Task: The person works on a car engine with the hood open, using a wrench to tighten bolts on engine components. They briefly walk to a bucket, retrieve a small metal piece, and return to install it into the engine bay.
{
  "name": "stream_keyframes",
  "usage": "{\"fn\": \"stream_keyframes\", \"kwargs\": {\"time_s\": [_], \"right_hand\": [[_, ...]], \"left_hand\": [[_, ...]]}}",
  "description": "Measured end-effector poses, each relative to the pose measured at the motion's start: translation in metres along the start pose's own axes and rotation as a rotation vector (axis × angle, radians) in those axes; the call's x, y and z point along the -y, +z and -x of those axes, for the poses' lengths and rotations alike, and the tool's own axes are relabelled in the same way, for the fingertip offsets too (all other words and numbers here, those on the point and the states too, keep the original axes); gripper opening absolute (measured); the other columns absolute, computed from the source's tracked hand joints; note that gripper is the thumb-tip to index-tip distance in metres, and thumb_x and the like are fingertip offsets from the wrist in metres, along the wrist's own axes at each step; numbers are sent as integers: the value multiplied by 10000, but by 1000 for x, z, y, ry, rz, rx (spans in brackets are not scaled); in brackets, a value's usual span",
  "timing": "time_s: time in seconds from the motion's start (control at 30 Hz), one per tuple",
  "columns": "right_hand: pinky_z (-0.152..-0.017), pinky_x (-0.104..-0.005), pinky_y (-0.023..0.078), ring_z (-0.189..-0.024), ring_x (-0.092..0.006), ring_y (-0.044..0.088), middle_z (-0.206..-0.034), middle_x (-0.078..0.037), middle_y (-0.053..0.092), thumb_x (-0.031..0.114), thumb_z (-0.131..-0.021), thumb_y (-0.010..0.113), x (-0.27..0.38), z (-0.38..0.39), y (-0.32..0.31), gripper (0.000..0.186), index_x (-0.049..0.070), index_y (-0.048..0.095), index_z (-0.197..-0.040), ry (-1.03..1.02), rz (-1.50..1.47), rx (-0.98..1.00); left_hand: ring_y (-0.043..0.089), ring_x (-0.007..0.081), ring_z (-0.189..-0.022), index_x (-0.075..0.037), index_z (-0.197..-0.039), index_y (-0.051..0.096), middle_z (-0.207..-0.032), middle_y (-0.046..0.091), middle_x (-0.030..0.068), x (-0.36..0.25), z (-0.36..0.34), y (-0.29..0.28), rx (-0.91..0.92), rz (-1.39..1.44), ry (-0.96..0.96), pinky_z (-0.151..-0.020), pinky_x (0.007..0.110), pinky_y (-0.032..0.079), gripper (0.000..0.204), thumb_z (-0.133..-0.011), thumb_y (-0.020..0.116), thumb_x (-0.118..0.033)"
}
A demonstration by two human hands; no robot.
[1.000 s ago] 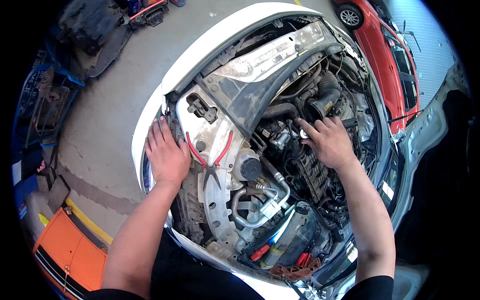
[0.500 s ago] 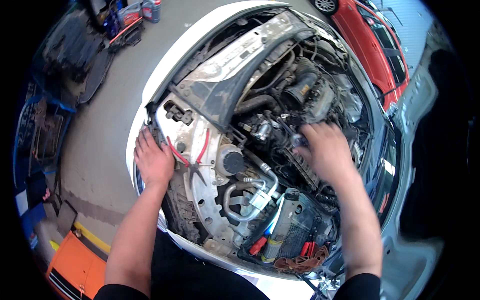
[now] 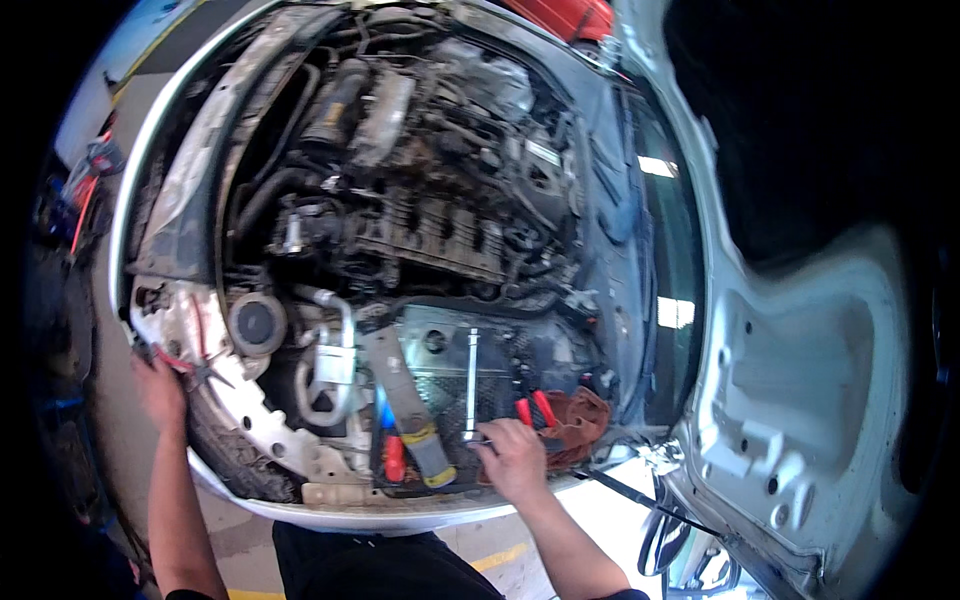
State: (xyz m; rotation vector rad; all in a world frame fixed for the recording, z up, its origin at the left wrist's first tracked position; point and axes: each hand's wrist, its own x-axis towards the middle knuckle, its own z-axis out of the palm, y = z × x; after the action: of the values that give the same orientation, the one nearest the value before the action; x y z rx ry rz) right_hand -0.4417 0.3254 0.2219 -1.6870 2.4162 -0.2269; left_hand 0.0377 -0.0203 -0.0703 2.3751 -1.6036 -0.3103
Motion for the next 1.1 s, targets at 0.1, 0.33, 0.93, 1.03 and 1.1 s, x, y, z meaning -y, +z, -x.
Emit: {"fn": "stream_keyframes", "kwargs": {"time_s": [0.1,0.33,0.93,1.03,1.1], "right_hand": [[-979,-437,532,-1107,-307,680,-1129,-73,706,125,-894,809,-21,25,4,287,88,765,-1175,55,-47,49],[-968,-483,558,-1076,-370,719,-1083,-167,754,190,-971,744,-123,-73,-91,210,23,757,-1099,405,-110,-440],[-690,-244,487,-831,-82,649,-960,-32,743,194,-1105,683,-363,-77,-82,202,12,731,-1176,1091,-655,-572],[-766,-293,544,-874,-131,703,-1028,-84,765,180,-1113,669,-310,-86,-102,277,-52,673,-1264,900,-781,-689],[-778,-296,558,-887,-143,707,-1046,-109,766,169,-1118,653,-234,-91,-110,254,-52,668,-1241,657,-934,-656]], "left_hand": [[482,467,-1509,13,-1667,378,-1663,462,295,21,-3,20,49,-46,21,-1256,527,383,715,-1150,446,-476],[451,442,-1542,8,-1674,388,-1678,462,275,47,-13,16,47,22,27,-1277,490,359,725,-1152,435,-493],[446,426,-1559,-25,-1703,367,-1696,446,271,44,-10,16,8,3,74,-1280,472,348,734,-1163,428,-518],[463,421,-1551,-29,-1700,376,-1689,464,265,71,-19,26,56,150,84,-1274,478,354,685,-1150,466,-427],[510,378,-1511,16,-1619,483,-1645,519,246,104,-35,27,169,441,122,-1264,468,369,598,-1140,485,-342]]}}
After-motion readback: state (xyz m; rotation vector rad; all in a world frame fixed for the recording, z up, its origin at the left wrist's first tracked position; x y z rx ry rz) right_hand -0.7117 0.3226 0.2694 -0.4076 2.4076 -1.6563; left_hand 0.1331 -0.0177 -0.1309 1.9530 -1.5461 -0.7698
